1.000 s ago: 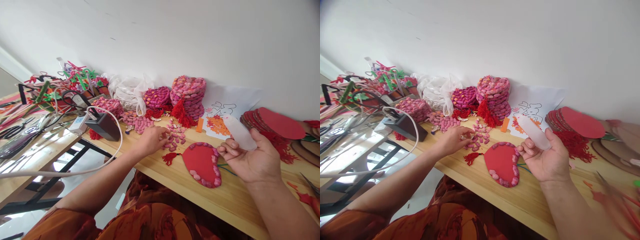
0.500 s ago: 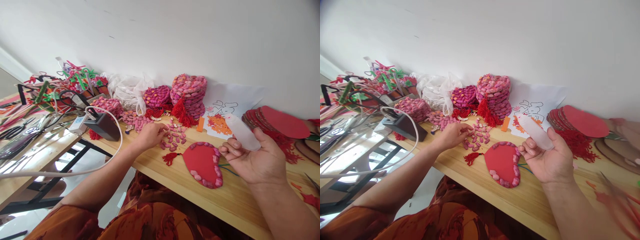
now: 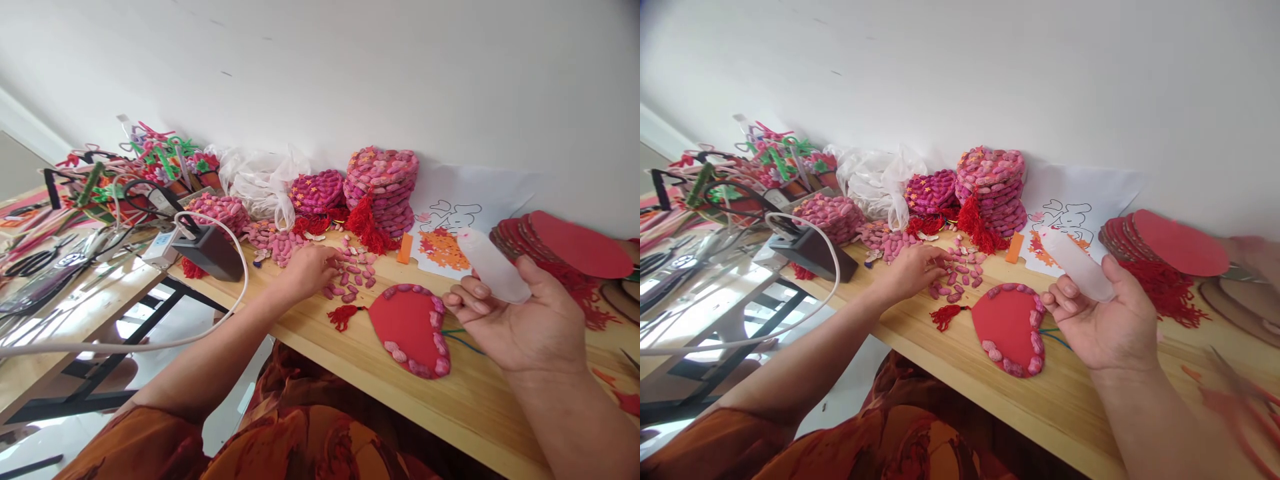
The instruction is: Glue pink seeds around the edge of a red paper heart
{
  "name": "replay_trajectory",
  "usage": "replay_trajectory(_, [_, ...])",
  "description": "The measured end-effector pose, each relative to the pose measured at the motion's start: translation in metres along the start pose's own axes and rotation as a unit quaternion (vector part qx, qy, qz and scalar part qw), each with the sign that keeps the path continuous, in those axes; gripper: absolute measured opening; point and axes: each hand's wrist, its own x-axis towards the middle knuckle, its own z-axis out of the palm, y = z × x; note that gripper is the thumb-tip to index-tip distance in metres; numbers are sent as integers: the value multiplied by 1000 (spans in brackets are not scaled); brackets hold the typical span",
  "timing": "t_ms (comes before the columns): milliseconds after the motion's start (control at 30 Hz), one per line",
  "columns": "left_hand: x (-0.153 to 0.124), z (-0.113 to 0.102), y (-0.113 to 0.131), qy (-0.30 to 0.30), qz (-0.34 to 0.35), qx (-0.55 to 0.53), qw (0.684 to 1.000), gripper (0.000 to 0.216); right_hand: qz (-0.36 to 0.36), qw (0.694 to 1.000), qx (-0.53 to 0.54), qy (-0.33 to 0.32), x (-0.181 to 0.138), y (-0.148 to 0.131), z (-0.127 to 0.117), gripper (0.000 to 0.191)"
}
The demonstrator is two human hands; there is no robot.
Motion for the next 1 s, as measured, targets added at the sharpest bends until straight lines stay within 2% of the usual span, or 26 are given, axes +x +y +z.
replay_trajectory(100, [1, 2, -3, 1, -15, -55, 998, 29, -4, 1000, -10, -3, 1, 0, 1, 23])
replay_trajectory(200, [2, -1, -6, -65, -46, -214, 973, 28, -4, 1000, -15, -9, 2, 0, 0, 24])
replay_trajectory(267, [2, -4, -8, -102, -57, -275, 954, 26, -4, 1000, -17, -15, 2, 0, 0, 25])
replay_trajectory(400, [3, -10, -15, -108, -34, -205, 972, 20, -5, 1000, -16, -23, 1, 0, -2, 25])
replay_trajectory(500, [4, -13, -20, -121, -31, -188, 974, 18, -6, 1000, -19, -24, 1, -1, -3, 24])
replay_trajectory(633, [5, -17, -21, -112, -40, -245, 962, 11, -5, 1000, -18, -23, 1, 0, -1, 24])
replay_trajectory(867, [3, -21, -11, -128, -20, -409, 903, 33, -7, 1000, 0, -4, 0, 0, 2, 20])
replay_trajectory(1000, [5, -20, -6, -102, -19, -434, 895, 35, -1, 1000, -10, -13, 2, 0, -2, 23])
